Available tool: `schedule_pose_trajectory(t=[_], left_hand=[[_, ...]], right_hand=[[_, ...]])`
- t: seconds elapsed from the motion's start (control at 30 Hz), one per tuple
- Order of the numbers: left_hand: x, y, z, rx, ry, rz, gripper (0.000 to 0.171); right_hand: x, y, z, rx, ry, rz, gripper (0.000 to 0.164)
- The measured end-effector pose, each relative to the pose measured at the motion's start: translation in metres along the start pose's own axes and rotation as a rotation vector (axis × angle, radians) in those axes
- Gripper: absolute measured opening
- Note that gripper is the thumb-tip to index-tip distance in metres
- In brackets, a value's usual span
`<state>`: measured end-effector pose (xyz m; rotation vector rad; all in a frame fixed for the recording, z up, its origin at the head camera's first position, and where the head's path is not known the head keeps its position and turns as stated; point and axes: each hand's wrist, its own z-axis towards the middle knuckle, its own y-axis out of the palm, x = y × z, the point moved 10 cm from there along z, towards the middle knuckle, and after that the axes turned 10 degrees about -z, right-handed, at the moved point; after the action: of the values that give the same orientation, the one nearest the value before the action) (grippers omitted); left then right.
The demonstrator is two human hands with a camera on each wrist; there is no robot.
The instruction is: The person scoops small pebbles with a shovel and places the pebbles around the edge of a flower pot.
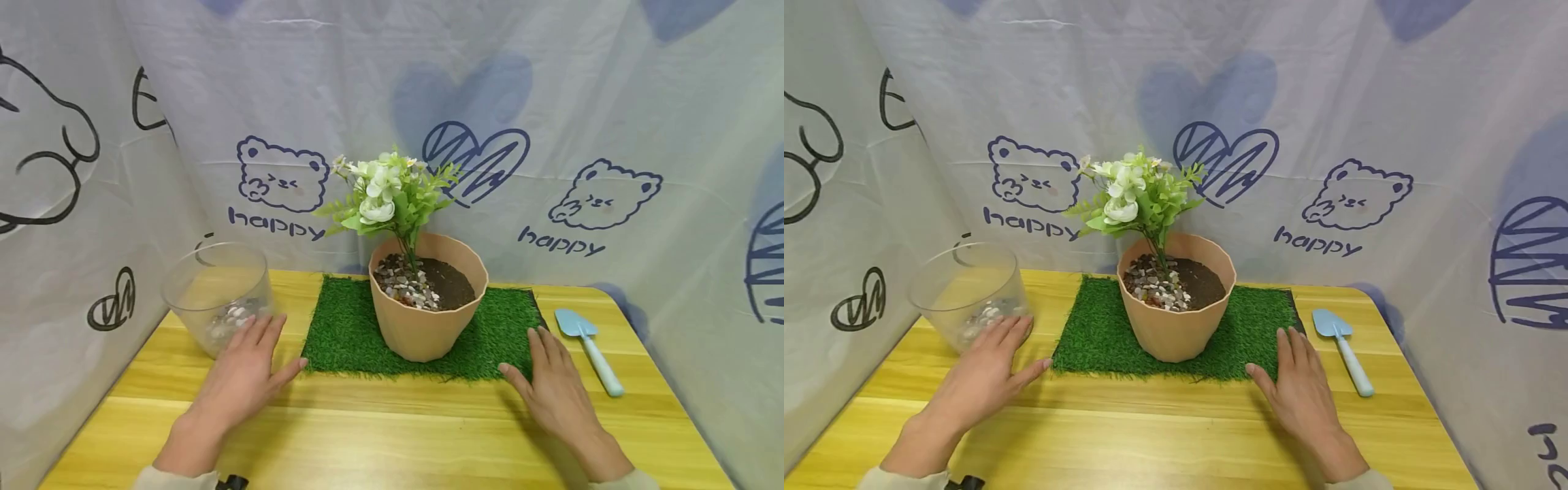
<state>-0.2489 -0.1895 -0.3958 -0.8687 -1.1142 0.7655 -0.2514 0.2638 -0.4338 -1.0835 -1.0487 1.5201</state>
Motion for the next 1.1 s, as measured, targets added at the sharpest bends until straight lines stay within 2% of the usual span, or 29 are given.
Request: schedule_pose_trajectory(t=[0.17, 0.3, 0.47, 0.6, 0.67, 0.77, 0.87, 0.93, 1.1], left_hand=[[0.005, -0.026, 0.000, 0.120, 0.032, -0.031, 0.071], [0.001, -0.051, 0.001, 0.239, 0.013, -0.061, 0.053], [-0.024, -0.087, 0.002, 0.384, -0.084, -0.100, 0.039], [-0.045, -0.110, 0.010, 0.465, -0.099, -0.088, 0.036], [-0.055, -0.118, 0.017, 0.476, -0.108, -0.062, 0.037], [-0.079, -0.124, 0.027, 0.439, -0.199, -0.058, 0.044], [-0.106, -0.123, 0.036, 0.341, -0.332, -0.093, 0.056], [-0.121, -0.121, 0.041, 0.274, -0.392, -0.119, 0.063], [-0.143, -0.113, 0.051, 0.116, -0.445, -0.161, 0.071]], right_hand=[[0.002, -0.003, 0.001, 0.011, 0.056, 0.056, 0.082], [0.002, -0.004, 0.003, 0.025, 0.086, 0.084, 0.075], [-0.004, -0.003, 0.006, 0.030, 0.102, 0.112, 0.064], [-0.011, 0.001, 0.007, 0.010, 0.112, 0.124, 0.056], [-0.015, 0.003, 0.007, 0.000, 0.118, 0.138, 0.051], [-0.024, 0.007, 0.008, -0.008, 0.119, 0.172, 0.046], [-0.034, 0.011, 0.010, -0.009, 0.105, 0.198, 0.043], [-0.041, 0.014, 0.011, -0.006, 0.097, 0.211, 0.041], [-0.053, 0.017, 0.012, -0.005, 0.081, 0.217, 0.039]])
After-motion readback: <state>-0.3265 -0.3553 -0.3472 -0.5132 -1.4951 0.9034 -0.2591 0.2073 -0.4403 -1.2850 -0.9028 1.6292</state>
